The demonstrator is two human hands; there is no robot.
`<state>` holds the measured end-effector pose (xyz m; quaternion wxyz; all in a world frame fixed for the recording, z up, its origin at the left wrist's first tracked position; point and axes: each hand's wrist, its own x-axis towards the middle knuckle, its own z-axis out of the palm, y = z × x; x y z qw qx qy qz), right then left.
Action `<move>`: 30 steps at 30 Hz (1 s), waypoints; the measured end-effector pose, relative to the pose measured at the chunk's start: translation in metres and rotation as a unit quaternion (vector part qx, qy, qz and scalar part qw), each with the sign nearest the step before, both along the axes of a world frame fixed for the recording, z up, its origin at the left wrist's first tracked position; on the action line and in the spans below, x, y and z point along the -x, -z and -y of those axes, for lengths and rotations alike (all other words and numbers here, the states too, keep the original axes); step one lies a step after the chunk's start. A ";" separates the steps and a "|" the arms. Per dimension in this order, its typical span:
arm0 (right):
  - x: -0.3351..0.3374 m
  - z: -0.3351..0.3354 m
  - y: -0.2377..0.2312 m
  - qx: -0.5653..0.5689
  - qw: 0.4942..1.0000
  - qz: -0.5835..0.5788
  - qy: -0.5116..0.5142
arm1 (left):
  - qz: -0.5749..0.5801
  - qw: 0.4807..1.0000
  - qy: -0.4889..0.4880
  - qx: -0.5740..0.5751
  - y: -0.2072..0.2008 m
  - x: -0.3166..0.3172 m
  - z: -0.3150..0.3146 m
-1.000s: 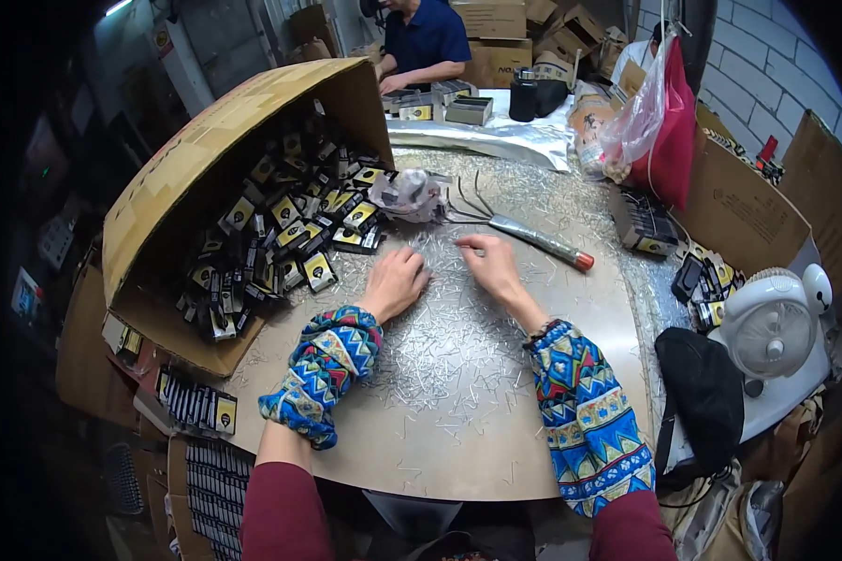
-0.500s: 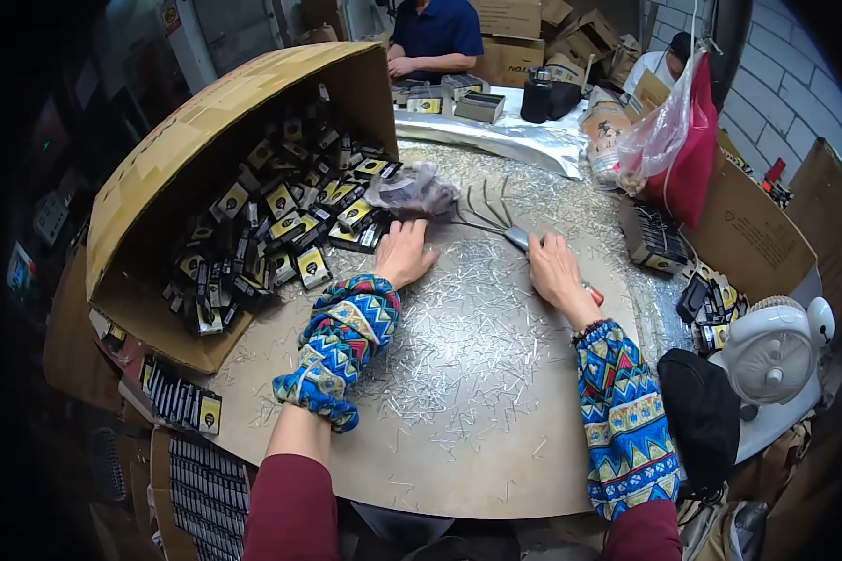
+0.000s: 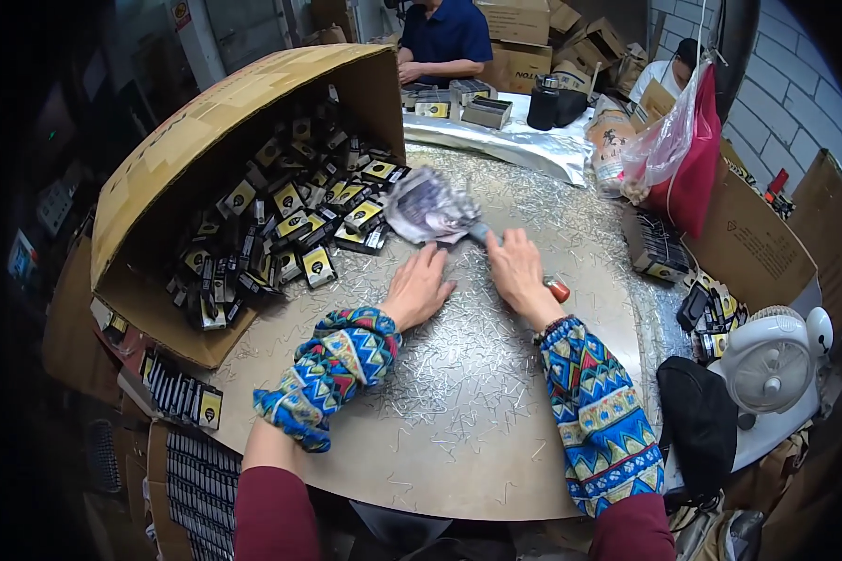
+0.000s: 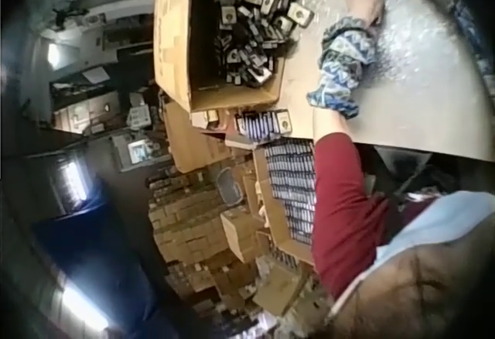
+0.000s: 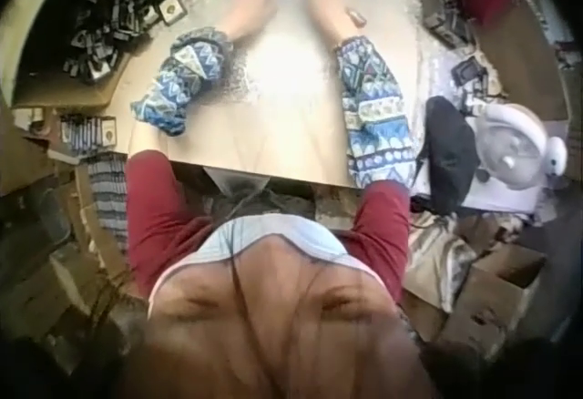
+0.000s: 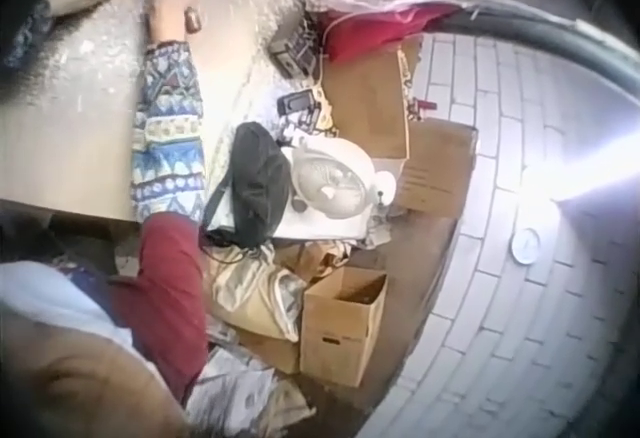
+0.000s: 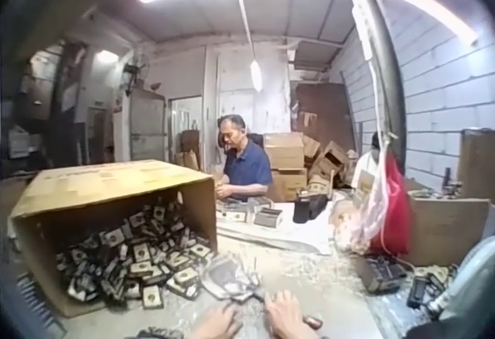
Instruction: Packaging and labeling measuring tapes and cleaning the workbench area.
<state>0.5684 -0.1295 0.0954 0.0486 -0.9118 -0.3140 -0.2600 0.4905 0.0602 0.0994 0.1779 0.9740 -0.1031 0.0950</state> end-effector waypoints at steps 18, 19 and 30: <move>0.088 0.017 -0.003 -0.114 0.968 -0.078 -0.208 | 0.356 0.917 -0.166 -0.062 -0.128 0.149 -0.118; 0.112 0.008 -0.006 -0.077 0.956 -0.122 -0.256 | 0.404 0.881 -0.242 -0.027 -0.133 0.173 -0.131; 0.190 -0.021 -0.021 -0.004 0.941 -0.149 -0.304 | 0.145 0.806 -0.572 0.052 -0.120 0.248 -0.264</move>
